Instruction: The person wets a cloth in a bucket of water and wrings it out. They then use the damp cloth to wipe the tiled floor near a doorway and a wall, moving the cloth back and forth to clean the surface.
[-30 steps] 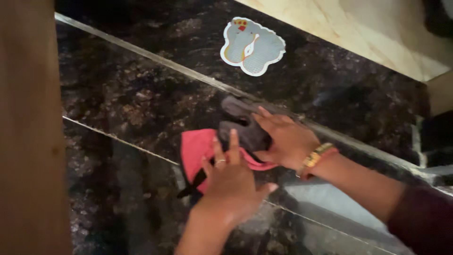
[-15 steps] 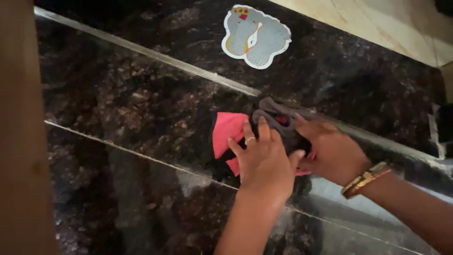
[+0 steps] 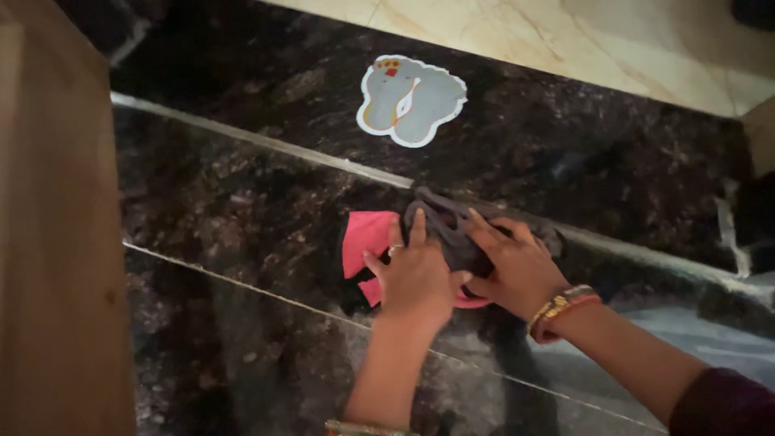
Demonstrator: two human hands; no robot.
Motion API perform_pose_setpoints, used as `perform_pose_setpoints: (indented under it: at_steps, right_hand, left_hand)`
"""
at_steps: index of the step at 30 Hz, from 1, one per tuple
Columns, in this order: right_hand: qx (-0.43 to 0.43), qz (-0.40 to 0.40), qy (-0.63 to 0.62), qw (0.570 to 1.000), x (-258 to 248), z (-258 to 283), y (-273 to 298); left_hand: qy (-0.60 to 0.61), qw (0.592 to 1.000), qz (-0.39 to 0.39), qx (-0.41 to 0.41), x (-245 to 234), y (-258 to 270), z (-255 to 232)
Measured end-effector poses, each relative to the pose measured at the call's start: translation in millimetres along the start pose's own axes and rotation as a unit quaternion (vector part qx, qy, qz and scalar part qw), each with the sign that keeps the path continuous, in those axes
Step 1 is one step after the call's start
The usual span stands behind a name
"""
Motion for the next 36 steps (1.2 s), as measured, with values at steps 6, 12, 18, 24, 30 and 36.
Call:
perform_pose_setpoints:
  at_steps: [6, 12, 18, 24, 30, 36]
  right_hand:
    - [0.022, -0.017, -0.014, 1.000, -0.8, -4.6, 5.5]
    - [-0.015, 0.085, -0.003, 0.996, 16.5, -19.3, 11.6]
    - [0.007, 0.040, -0.056, 0.998, 4.9, -63.8, 77.6]
    - [0.040, 0.005, -0.062, 0.997, -16.0, -116.0, 152.2]
    - [0.084, 0.023, -0.034, 0.996, -28.4, -166.9, 217.6]
    - [0.112, 0.017, -0.044, 0.993, -34.5, -189.4, 251.5]
  left_hand:
    - [-0.029, 0.998, 0.038, -0.042, 5.1, -11.5, -3.1]
    - [-0.048, 0.996, 0.041, -0.066, 25.4, -13.1, -18.0]
    - [-0.076, 0.994, 0.044, -0.059, 69.9, 9.2, -75.4]
    - [-0.092, 0.994, 0.058, -0.006, 111.9, 43.9, -158.2]
    - [-0.087, 0.992, 0.084, 0.043, 149.7, 68.9, -226.9]
    - [-0.108, 0.987, 0.096, 0.064, 174.7, 78.0, -255.9]
Point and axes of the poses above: each hand's wrist, its own y-axis away from the middle knuckle, its own x-axis out of the palm, z = x × y, the point moved 9 cm from there along -y, towards the middle knuckle, and after that the axes turned 10 degrees about -x, right-handed, at the moved point
